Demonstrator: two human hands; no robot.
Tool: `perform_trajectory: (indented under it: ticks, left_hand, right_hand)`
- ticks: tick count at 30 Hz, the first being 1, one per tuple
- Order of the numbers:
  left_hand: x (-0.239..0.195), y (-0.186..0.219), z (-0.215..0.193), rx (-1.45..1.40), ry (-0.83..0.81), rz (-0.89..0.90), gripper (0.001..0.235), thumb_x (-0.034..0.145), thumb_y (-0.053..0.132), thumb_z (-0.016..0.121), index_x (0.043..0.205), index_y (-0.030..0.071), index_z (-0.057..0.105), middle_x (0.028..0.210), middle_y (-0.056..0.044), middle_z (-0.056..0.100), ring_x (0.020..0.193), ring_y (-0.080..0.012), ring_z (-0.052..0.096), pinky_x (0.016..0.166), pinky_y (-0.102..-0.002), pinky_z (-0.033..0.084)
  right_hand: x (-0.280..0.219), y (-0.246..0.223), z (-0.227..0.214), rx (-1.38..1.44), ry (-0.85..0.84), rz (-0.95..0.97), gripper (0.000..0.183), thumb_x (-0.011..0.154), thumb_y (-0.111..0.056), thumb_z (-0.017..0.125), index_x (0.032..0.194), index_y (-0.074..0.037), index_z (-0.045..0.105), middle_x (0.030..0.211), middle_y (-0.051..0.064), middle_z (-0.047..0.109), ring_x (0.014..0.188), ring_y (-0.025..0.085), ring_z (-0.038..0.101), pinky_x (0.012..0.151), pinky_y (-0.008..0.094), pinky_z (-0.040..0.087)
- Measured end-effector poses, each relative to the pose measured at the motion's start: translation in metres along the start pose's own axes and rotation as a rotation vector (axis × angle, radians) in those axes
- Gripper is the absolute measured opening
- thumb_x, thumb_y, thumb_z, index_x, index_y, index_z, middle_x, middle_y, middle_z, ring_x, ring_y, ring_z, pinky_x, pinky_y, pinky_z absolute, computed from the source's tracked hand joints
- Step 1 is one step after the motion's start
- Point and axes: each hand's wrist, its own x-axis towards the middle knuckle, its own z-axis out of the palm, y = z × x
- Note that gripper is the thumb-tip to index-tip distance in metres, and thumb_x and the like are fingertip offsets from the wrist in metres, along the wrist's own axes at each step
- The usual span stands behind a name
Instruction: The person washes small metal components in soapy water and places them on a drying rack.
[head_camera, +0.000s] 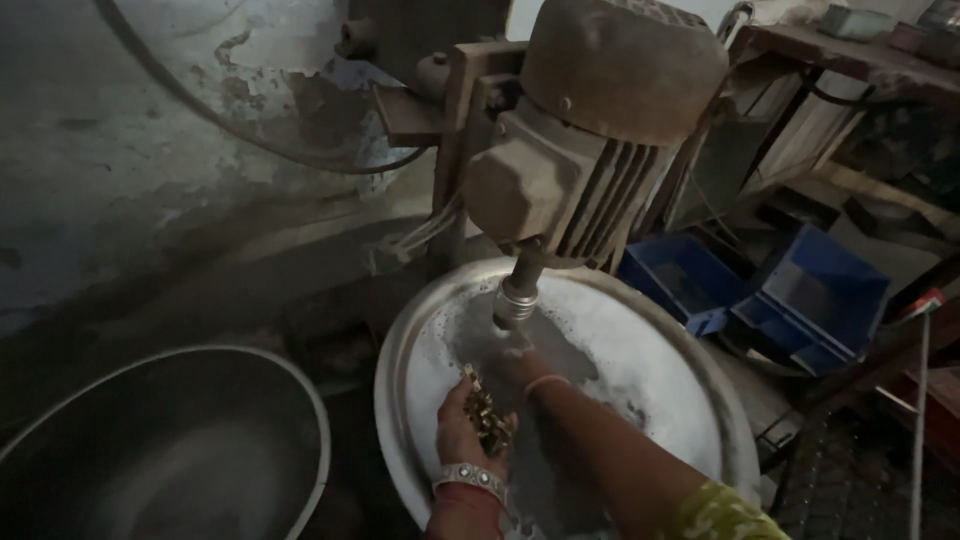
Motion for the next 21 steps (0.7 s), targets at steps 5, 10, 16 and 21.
perform_trajectory:
  ticks: [5,10,16,21]
  left_hand:
    - [0.013,-0.006,-0.006,0.036,0.043,-0.050,0.033,0.090,0.042,0.067,0.107,0.015,0.072,0.092,-0.004,0.072,0.072,-0.0237,0.063,0.059,-0.041,0.054]
    - [0.022,-0.013,-0.008,0.218,0.045,-0.033,0.028,0.088,0.041,0.063,0.098,0.018,0.076,0.079,-0.005,0.073,0.060,-0.0236,0.064,0.051,-0.044,0.053]
    - [-0.010,0.003,0.006,0.262,0.019,-0.150,0.032,0.091,0.046,0.062,0.094,0.015,0.072,0.080,-0.005,0.069,0.063,-0.0235,0.062,0.051,-0.042,0.053]
    - [0.015,0.000,-0.008,0.076,-0.010,-0.113,0.028,0.096,0.040,0.055,0.096,0.013,0.063,0.080,-0.007,0.069,0.065,-0.0234,0.062,0.055,-0.040,0.050]
  right_hand:
    - [-0.088,-0.182,-0.245,0.491,-0.451,0.023,0.035,0.091,-0.006,0.070,0.125,-0.016,0.070,0.115,0.003,0.073,0.100,0.020,0.070,0.088,0.038,0.058]
    - [-0.133,-0.253,-0.339,0.971,-0.537,-0.097,0.054,0.084,-0.011,0.077,0.135,-0.022,0.063,0.120,-0.002,0.073,0.106,0.012,0.066,0.091,0.032,0.056]
    - [-0.139,-0.238,-0.309,0.865,-0.357,0.115,0.021,0.092,-0.024,0.077,0.106,-0.012,0.067,0.097,-0.003,0.068,0.084,0.008,0.064,0.068,0.029,0.052]
    - [-0.121,-0.222,-0.257,1.107,-0.178,0.397,0.031,0.093,-0.027,0.079,0.109,-0.007,0.062,0.096,0.001,0.062,0.081,0.014,0.060,0.066,0.031,0.046]
